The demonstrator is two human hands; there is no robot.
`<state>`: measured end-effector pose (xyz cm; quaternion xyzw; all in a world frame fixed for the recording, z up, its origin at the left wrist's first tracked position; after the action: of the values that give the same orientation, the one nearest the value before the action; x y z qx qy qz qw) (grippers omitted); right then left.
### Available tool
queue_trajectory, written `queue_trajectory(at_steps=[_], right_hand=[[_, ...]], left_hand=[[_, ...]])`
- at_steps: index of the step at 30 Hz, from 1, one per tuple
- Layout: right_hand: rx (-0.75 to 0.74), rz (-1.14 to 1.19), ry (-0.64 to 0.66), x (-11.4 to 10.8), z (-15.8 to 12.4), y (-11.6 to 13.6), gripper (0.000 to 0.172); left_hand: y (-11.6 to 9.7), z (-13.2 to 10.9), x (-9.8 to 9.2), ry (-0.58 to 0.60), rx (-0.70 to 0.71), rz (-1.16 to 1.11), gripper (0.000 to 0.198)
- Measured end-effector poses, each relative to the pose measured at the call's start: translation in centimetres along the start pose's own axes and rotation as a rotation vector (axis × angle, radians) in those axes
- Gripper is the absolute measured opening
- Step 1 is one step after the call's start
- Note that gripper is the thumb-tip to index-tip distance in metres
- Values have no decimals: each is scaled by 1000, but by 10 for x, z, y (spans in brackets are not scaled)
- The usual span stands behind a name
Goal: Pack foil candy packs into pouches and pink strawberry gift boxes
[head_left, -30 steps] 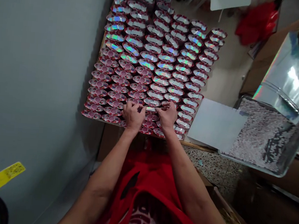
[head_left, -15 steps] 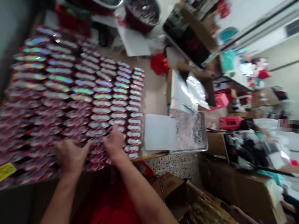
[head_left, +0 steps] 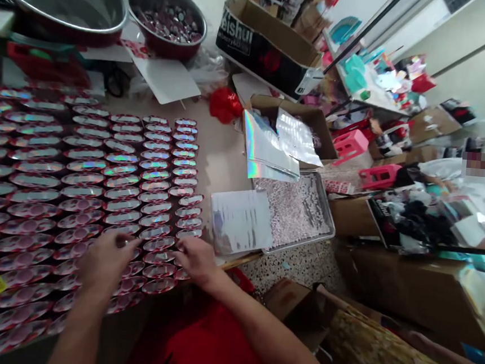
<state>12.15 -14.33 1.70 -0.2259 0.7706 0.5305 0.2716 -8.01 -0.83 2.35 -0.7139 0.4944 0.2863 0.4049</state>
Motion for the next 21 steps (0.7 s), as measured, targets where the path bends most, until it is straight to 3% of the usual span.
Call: queue_trajectory(at_steps=[2,5,7,9,11,14,21], right_hand=[[38,-67,-129,-53,-18,-49,10],[217,-184,-499,-150,-34,-134,26],[266,-279,-617,-197,-30,-177,36],[274,-369,-589,-223,-13,-211,42],[240,-438,-466,-231,11,-232,45],[153,-498,-281,-227,40,-243,48],[184,-577,-111,-214,64,-253,40]], left_hand=[[-99,-12,29,-8,284,-122,21],[-238,-27,97,103,642,-185,11],[-302,-22,140,138,720,-142,15],[-345,-11,178,185,740,-74,21],[-370,0,210,270,743,-15,22],[-386,9,241,397,752,-43,14],[-379,19,259,369,698,-151,14]])
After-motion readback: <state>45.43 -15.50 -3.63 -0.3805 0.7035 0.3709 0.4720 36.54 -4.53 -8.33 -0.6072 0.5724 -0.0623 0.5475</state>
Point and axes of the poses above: each hand's wrist, its own z-axis towards the middle knuckle, its own x-axis out of the palm, y = z × x, the point moved 9 cm from there along z, towards the middle knuckle, and after that the axes turned 1 degree about -x, right-handed, at the moved point
